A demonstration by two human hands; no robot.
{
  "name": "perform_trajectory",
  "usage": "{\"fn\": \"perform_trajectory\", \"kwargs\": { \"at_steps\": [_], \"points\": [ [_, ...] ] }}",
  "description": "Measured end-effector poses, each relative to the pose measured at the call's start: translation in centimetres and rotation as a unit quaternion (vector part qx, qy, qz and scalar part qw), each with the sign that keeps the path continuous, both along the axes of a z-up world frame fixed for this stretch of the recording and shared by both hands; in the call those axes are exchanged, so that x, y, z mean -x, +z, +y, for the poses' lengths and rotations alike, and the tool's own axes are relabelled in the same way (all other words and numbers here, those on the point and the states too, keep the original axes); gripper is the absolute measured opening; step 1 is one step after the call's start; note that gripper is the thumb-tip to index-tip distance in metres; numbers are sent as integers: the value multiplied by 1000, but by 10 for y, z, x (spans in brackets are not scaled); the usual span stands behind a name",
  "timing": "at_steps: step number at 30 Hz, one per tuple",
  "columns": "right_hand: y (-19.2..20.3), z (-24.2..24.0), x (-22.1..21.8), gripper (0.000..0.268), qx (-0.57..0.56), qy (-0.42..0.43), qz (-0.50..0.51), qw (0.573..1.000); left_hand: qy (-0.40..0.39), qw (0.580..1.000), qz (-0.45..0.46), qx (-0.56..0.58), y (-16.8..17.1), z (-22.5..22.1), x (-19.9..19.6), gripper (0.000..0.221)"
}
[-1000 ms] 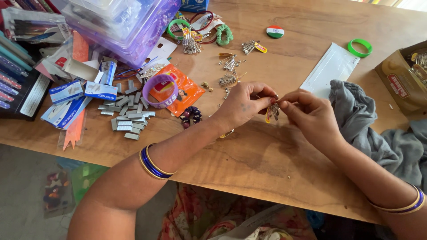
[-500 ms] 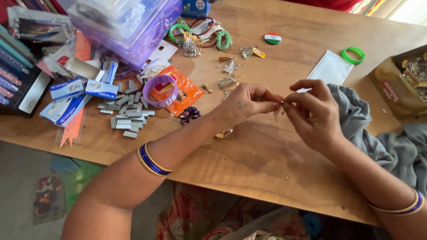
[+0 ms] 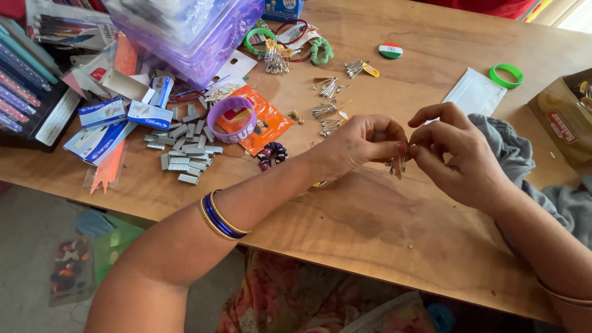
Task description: The person sorts safety pins by hand, picking them up from a wooden table and attaching them to a larger safety pin. They then wipe the table with a grey cloth and move the items aside.
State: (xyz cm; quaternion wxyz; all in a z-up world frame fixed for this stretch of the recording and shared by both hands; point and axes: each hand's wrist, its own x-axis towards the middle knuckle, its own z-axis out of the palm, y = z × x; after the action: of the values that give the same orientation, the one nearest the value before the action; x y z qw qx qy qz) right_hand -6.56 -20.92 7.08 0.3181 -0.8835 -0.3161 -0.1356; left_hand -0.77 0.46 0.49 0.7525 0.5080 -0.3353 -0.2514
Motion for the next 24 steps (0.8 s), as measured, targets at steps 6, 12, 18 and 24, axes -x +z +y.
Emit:
{"fn": "perform_trajectory", "kwargs": {
  "at_steps": [6,12,18,24],
  "points": [
    [8,-1,0,14,1,-3,7,1000,29,998,64,0,-8,-6,-7,27],
    [10,0,5,9,28,-4,-16,999,45,994,100,2,-9,-8,-5,30],
    [4,-4,0,12,-5,-100,19,995,182,977,-72,-79,1,-12,6,32],
    [1,5,6,9,49,-35,-80,995,207,940,-246,-110,10,-8,25,36]
  ]
}}
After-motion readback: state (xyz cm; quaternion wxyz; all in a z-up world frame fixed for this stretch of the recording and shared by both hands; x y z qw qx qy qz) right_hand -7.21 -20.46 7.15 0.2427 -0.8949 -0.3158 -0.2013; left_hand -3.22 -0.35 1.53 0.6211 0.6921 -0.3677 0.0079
